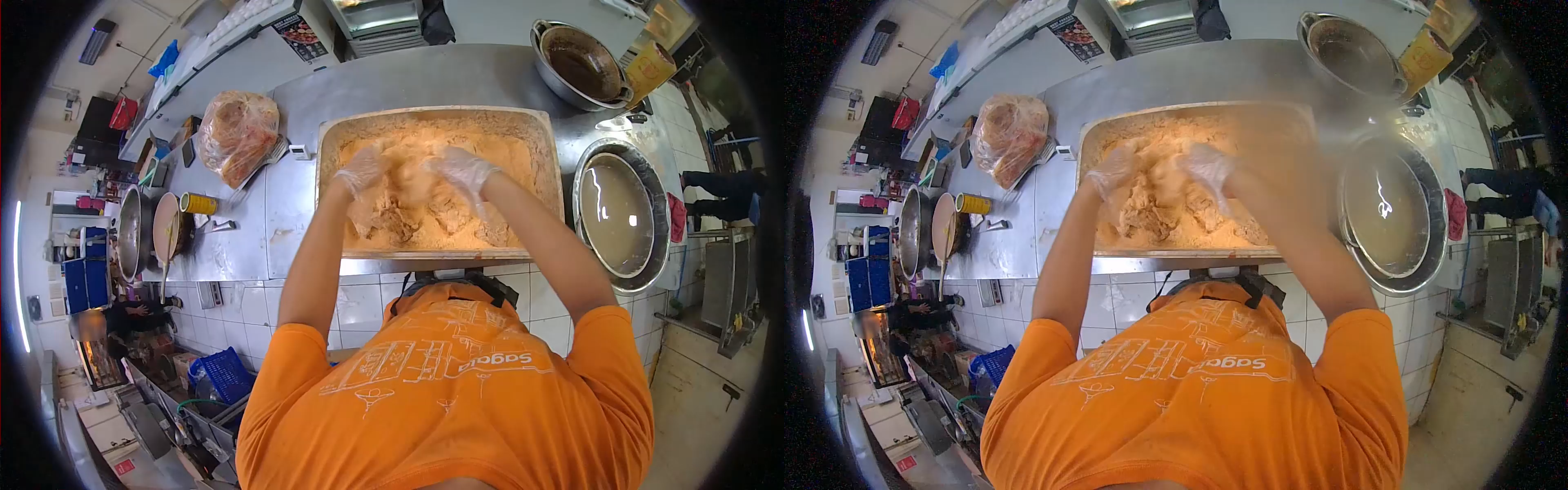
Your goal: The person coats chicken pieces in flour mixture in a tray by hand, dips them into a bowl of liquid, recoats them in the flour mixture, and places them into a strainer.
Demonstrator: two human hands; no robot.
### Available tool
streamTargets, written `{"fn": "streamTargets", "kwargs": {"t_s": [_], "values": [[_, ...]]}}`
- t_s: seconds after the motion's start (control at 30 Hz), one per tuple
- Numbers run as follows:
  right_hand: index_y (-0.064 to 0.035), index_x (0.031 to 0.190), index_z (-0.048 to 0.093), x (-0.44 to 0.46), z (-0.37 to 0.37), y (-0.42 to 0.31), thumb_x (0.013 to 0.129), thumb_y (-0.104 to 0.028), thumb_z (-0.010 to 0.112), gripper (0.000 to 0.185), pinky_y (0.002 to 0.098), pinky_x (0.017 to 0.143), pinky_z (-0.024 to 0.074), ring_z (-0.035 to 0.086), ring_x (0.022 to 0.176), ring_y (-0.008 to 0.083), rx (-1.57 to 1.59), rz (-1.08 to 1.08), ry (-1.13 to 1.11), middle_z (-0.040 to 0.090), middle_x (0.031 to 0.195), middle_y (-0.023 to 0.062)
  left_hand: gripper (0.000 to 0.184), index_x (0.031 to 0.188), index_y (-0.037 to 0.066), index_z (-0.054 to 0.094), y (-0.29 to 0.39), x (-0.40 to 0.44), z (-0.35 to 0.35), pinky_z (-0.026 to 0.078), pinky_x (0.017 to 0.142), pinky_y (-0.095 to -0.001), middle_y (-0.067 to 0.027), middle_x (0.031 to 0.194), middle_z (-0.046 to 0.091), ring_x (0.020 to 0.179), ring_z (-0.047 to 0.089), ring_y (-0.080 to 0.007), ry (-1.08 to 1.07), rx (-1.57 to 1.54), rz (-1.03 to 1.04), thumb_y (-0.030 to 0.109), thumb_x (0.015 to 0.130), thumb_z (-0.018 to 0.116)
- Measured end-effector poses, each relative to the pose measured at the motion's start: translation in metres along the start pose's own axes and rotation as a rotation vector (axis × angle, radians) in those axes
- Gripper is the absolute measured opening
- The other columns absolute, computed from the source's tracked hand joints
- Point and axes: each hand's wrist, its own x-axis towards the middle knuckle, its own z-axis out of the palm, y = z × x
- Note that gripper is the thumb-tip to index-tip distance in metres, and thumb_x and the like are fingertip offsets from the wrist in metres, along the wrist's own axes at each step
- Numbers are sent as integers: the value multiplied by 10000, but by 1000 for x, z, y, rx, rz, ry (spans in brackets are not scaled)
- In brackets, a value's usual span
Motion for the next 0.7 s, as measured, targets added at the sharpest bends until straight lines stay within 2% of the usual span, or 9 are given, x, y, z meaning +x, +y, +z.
{"fn": "streamTargets", "kwargs": {"t_s": [0.1, 0.17, 0.23, 0.27, 0.37, 0.43, 0.57, 0.63, 0.7], "values": [[-15, 1275, 588, -21, 2, -26, 991, -407, 549, 486, 413, 938, 503, 622, 1010, 274, 48, -52, 97, 635, 1213, 156, 707, 1425, 13, 492, -55, 6, -6, 502, 954, -424, -268, 1242, 629, 1130, 622, -382, -60, 347, 29, 450, 892, 649], [-21, 1318, 568, -34, -15, -13, 978, -472, 552, 566, 439, 996, 460, 602, 1120, 280, 329, 298, 127, 628, 1246, 168, 742, 1414, 5, 510, -46, -7, 9, 481, 999, -436, -289, 1315, 587, 1178, 596, -410, -25, 523, -31, 518, 890, 621], [-39, 1394, 517, -54, -39, 5, 945, -573, 563, 699, 465, 1070, 403, 503, 1311, 282, 77, 533, 64, 557, 1386, 189, 790, 1399, 0, 531, -7, -25, 19, 452, 1043, -452, -295, 1377, 546, 1201, 583, -419, -64, 546, -250, 599, 886, 581], [-55, 1412, 489, -64, -44, 20, 925, -591, 572, 729, 489, 1073, 378, 452, 1328, 295, 17, 613, 21, 506, 1410, 186, 821, 1390, -3, 542, 5, -31, 23, 435, 1065, -462, -294, 1405, 526, 1207, 580, -418, -105, 522, -399, 643, 884, 558], [-104, 1467, 404, -86, -35, 53, 865, -647, 600, 834, 559, 1083, 305, 299, 1379, 335, 232, 698, -156, 356, 1484, 176, 926, 1372, 6, 571, -13, -30, 40, 405, 1094, -442, -300, 1419, 511, 1237, 556, -418, -211, 784, -353, 764, 844, 505], [-136, 1503, 348, -83, -18, 63, 825, -684, 618, 912, 606, 1090, 257, 196, 1413, 361, 360, 659, -243, 255, 1533, 169, 968, 1356, 2, 584, -30, -26, 44, 422, 1071, -429, -300, 1394, 530, 1255, 536, -403, -186, 670, -311, 802, 819, 505], [-201, 1575, 234, -35, 22, 73, 746, -759, 654, 1084, 700, 1103, 159, -8, 1481, 414, 471, 516, -336, 54, 1631, 155, 905, 1275, -44, 619, 13, -43, 32, 458, 1008, -399, -287, 1265, 607, 1218, 546, -370, -271, 425, -360, 737, 822, 562], [-234, 1612, 178, -10, 39, 69, 706, -796, 672, 1175, 747, 1109, 111, -111, 1514, 440, 485, 487, -341, -46, 1680, 148, 803, 1215, -74, 627, -5, -41, 44, 475, 955, -394, -253, 1153, 641, 1132, 587, -338, -97, 298, -323, 625, 822, 626], [-237, 1606, 203, -5, 40, 39, 691, -771, 707, 1173, 758, 1098, 123, -68, 1504, 475, 496, 591, -258, -17, 1678, 157, 701, 1150, -94, 633, -8, -40, 49, 491, 888, -383, -215, 1040, 664, 1027, 620, -308, -2, 146, -319, 516, 809, 680]]}}
